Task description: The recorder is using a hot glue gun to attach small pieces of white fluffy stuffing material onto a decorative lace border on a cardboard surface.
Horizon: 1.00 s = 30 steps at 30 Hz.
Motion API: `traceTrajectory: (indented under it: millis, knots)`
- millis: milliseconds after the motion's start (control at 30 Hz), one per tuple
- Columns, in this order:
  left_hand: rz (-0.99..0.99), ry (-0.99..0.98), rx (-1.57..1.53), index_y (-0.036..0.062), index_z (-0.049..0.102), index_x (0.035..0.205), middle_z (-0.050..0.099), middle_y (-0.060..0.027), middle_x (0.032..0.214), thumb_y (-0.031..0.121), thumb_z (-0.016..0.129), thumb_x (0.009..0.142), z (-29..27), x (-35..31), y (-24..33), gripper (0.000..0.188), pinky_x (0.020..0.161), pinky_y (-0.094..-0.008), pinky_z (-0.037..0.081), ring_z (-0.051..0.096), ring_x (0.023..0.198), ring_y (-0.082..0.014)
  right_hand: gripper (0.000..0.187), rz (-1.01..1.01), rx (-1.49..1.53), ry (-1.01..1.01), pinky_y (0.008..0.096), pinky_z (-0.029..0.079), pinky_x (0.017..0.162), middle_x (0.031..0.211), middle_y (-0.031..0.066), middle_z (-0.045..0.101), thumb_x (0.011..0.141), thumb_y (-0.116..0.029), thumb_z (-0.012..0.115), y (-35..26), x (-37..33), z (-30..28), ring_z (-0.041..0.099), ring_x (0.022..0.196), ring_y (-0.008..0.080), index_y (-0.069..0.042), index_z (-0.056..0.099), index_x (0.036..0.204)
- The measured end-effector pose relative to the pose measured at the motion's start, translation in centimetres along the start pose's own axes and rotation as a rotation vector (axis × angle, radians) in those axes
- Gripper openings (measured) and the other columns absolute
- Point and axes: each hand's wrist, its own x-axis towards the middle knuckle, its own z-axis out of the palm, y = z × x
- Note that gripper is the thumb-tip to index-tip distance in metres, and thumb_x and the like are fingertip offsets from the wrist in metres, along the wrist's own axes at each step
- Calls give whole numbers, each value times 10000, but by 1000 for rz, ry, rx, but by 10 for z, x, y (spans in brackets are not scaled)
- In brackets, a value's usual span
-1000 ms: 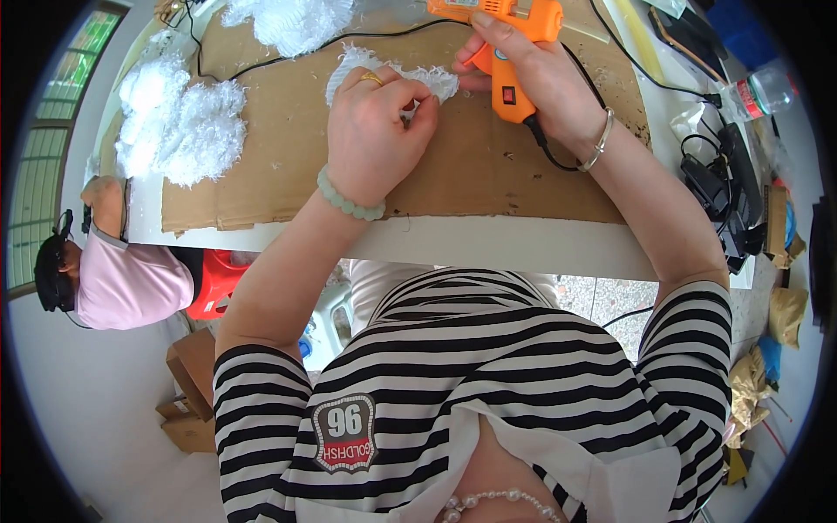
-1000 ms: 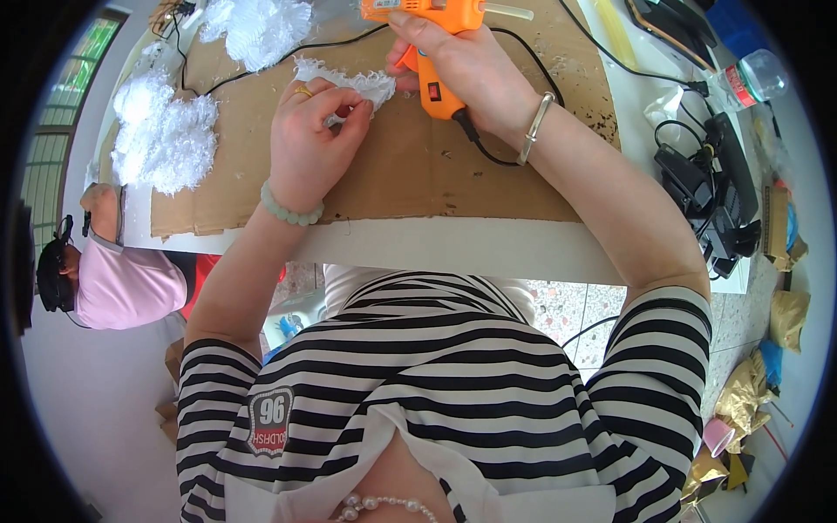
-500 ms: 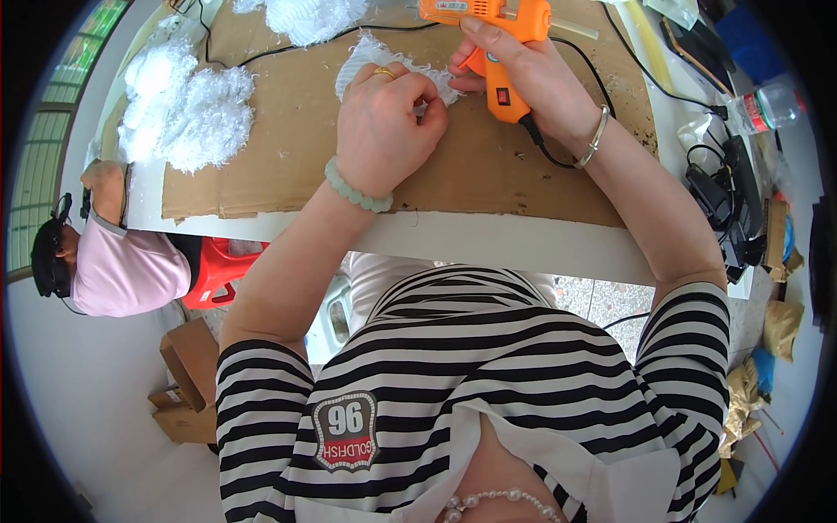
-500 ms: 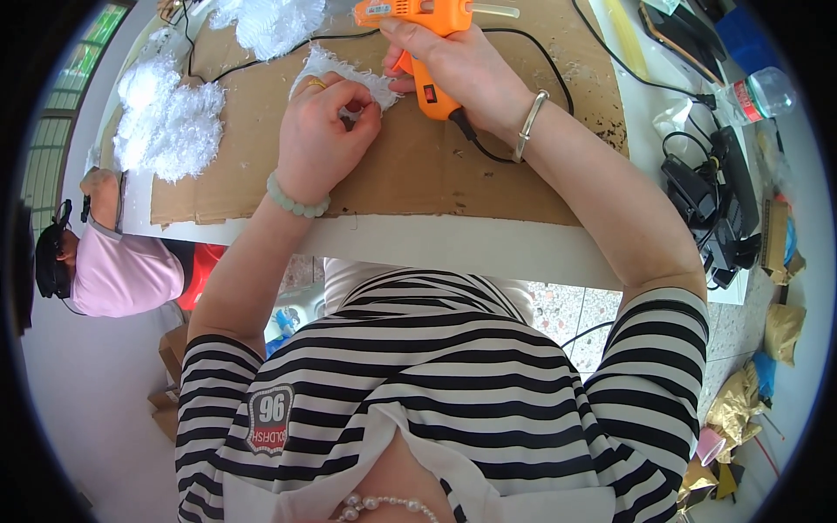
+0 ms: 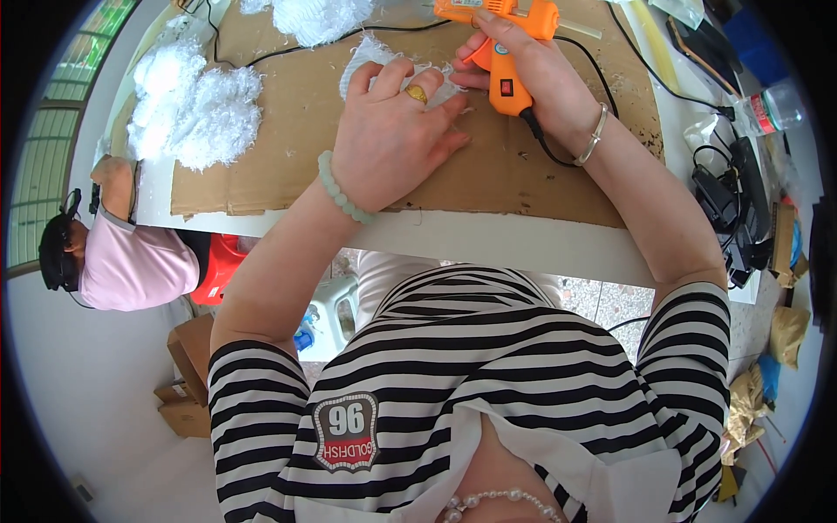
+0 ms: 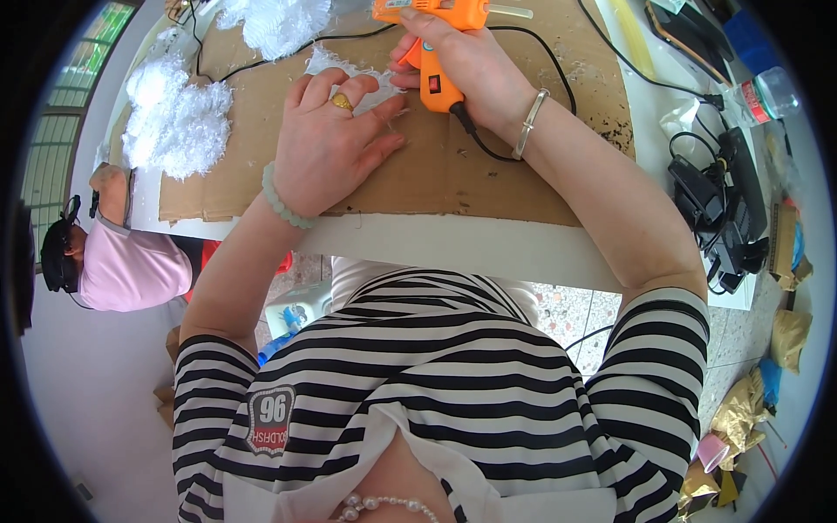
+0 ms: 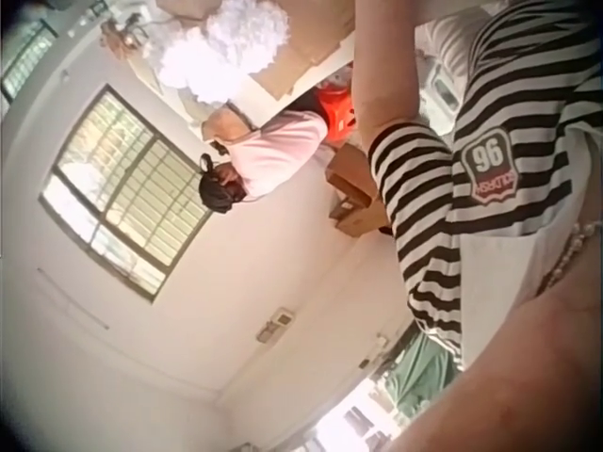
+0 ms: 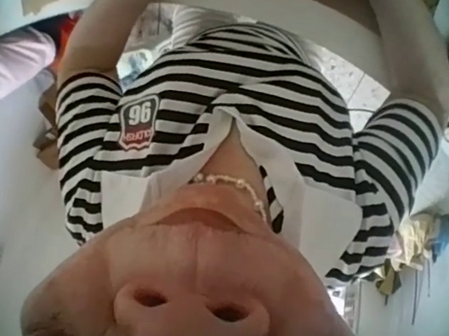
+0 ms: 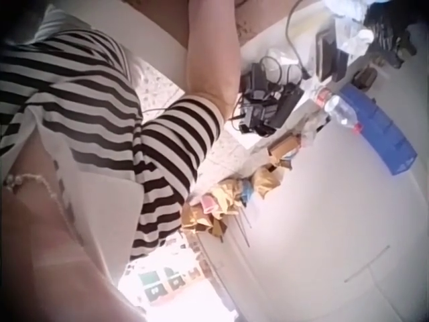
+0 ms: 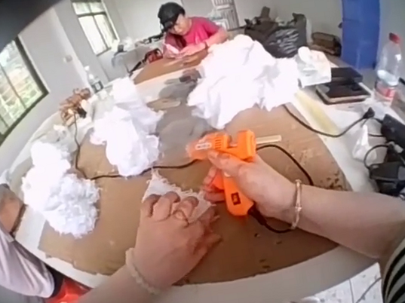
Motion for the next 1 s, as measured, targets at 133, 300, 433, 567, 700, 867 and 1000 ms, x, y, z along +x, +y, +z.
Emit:
traceTrajectory:
  millis: [133,300,433,567,700,867,1000]
  knots:
    - [10,-34,93,165,693,966,616,-34,1010,365,740,699,-2,1,-5,337,911,-438,363,513,1035,-242,254,-20,42,-64,308,543,658,790,69,597,962,-287,535,7,7,-11,628,708,197,-34,557,961]
    - [-7,-66,119,162,691,987,617,-37,1031,372,728,716,-4,-1,-4,344,919,-440,361,511,1042,-241,255,-21,-15,-36,310,544,660,799,67,599,957,-291,546,-7,-1,-7,626,727,185,-37,560,955]
    - [-18,-45,120,166,696,990,611,-31,1022,371,724,720,-1,-4,-5,340,921,-437,358,507,1032,-229,231,-16,-45,42,306,539,673,807,57,600,948,-280,566,-12,-13,0,619,746,169,-49,569,950]
    - [-25,-46,119,166,699,986,610,-26,1014,371,725,719,-3,-4,-5,337,919,-432,358,505,1022,-229,344,-167,-260,-151,319,550,796,900,66,619,944,-367,532,2,-10,-9,634,833,162,-34,579,1017]
    - [-52,-49,81,154,696,982,607,-26,1012,356,735,709,-7,-10,-9,341,911,-432,364,503,1020,-239,349,-160,-258,-167,319,545,806,901,68,617,942,-372,534,4,-5,-9,635,833,169,-34,578,1018]
    - [-145,-56,-12,152,688,980,591,-26,1022,329,756,684,-25,-25,-11,351,918,-455,369,489,1036,-278,349,-138,-258,-171,314,544,808,899,71,620,940,-368,539,5,-3,-12,639,831,180,-26,585,991]
    - [-65,-131,-44,169,688,1004,590,-35,1080,366,740,698,-29,-25,6,368,959,-483,345,475,1081,-293,204,-18,-44,-104,299,534,687,812,43,593,942,-262,581,5,3,-7,607,744,155,-59,571,965]
